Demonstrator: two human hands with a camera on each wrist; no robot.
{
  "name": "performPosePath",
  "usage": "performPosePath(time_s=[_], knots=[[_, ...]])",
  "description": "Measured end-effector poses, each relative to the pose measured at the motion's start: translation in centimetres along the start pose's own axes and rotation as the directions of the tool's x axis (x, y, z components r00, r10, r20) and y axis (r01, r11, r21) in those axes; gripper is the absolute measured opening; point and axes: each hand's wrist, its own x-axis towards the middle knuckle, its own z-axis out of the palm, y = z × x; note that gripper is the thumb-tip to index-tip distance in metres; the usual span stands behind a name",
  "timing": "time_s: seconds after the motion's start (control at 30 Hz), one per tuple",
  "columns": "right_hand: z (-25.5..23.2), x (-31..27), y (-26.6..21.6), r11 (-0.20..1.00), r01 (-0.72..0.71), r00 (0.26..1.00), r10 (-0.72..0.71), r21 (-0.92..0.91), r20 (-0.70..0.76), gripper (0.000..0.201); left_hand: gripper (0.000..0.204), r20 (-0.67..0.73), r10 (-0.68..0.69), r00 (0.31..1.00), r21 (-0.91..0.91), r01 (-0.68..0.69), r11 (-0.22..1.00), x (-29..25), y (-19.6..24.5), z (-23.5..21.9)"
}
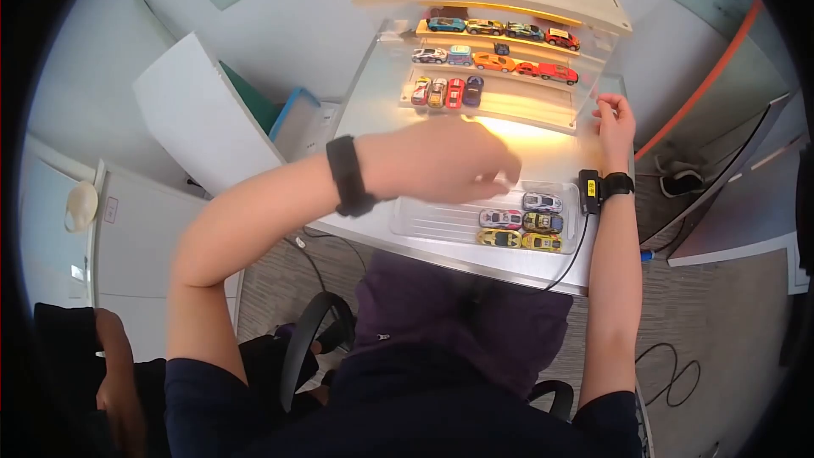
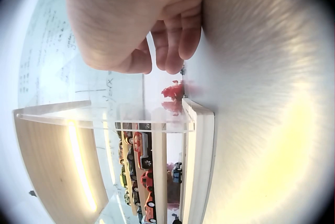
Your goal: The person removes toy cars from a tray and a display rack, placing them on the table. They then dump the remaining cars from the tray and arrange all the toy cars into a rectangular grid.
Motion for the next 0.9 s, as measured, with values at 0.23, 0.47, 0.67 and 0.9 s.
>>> performPosePath(time_s=[0.23, 0.47, 0.67, 0.9], knots=[[-1.3, 1.8, 3.4, 0.999, -0.001, 1.0, 0.002, -0.041, 0.023, 0.013, 0.02, 0.061, 0.145, 0.988, 0.235, -0.156, 0.959, 0.9, 1.1, 5.1], [-1.9, 2.7, 4.4, 0.998, -0.002, 0.999, 0.004, -0.057, 0.032, 0.013, 0.021, 0.086, 0.146, 0.985, 0.249, -0.164, 0.955, 4.0, -0.3, 8.5], [-2.0, 2.5, 4.4, 0.998, -0.005, 1.0, 0.006, -0.064, 0.028, 0.013, 0.025, 0.004, 0.099, 0.995, 0.199, -0.098, 0.975, 3.2, 0.2, 9.1], [-2.6, 3.7, 6.9, 0.999, -0.042, 0.998, 0.041, 0.017, 0.039, 0.012, 0.029, -0.208, 0.03, 0.978, -0.146, -0.061, 0.987, -1.6, 0.3, 1.1]])
